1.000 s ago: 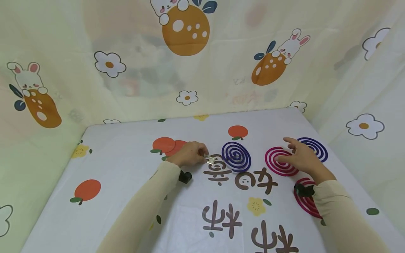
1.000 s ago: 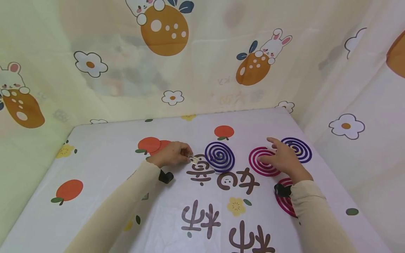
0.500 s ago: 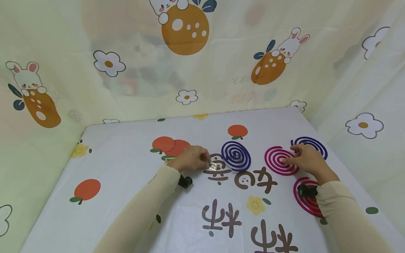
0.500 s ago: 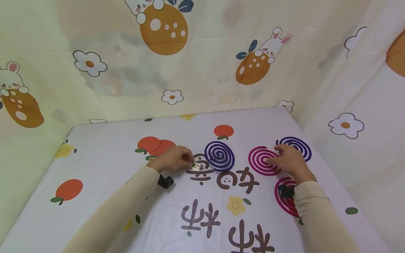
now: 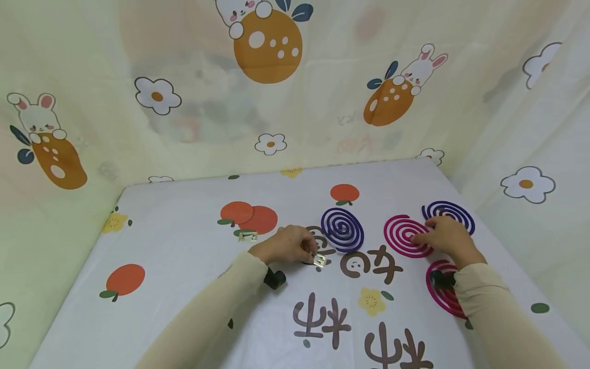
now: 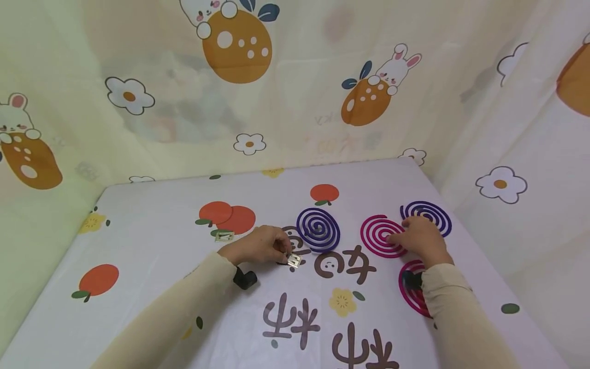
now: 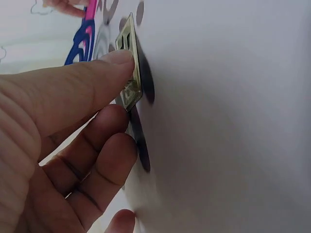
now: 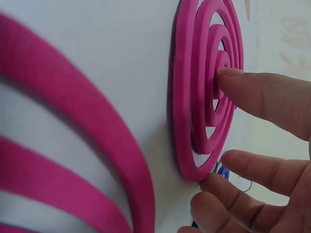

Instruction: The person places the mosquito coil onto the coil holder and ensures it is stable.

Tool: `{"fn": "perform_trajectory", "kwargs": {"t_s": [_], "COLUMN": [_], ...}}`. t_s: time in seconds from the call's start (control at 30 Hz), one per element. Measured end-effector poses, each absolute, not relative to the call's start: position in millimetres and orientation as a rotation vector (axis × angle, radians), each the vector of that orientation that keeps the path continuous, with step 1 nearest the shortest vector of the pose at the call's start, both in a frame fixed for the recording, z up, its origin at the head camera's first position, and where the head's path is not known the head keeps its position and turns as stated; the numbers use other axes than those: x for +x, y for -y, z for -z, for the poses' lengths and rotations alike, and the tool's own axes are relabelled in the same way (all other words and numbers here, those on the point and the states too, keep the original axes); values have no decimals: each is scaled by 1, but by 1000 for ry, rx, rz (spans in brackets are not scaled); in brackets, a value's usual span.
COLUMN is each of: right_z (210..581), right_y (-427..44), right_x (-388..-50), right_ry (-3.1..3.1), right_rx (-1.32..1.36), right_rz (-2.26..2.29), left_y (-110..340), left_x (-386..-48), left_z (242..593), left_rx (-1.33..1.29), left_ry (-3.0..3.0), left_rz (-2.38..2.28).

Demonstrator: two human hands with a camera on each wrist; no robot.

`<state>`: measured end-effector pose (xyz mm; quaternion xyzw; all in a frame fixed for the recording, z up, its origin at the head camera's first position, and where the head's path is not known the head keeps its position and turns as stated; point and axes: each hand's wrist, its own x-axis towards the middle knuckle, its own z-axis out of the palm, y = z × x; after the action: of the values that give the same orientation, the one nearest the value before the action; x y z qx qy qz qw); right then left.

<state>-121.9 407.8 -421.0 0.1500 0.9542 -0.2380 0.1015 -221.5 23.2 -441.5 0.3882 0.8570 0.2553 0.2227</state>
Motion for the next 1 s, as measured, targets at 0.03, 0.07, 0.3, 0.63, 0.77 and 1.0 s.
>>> {"fn": "perform_trajectory", "kwargs": {"t_s": [0.03,0.07,0.3,0.63,0.77,1.0], "right_z": [421,421,420,421,421,422], "right_y": [-407,-407,-405,-404,-402,-398], "right_x": [-122,-122,-123,-122,-122,-122], "right_ry": [-2815,-2810,-2768,-2740,-2721,-2683], "right_rx": [443,448,489,528,539,570], "right_rz": [696,691,724,781,782,861], "left_y": [-24,-25,-28,-38,-42,-48], "left_x": [-220,-218,-209,-198,-192,-183], "left_z": [441,440,441,442,441,443], "left_rx": [1080,1084,1122,1178,1194,1236], "left_ry": [-2369,-2368,-2338,-2319,-2326,-2344], "left_rz": [-700,-696,-697,-675,-652,-616]}}
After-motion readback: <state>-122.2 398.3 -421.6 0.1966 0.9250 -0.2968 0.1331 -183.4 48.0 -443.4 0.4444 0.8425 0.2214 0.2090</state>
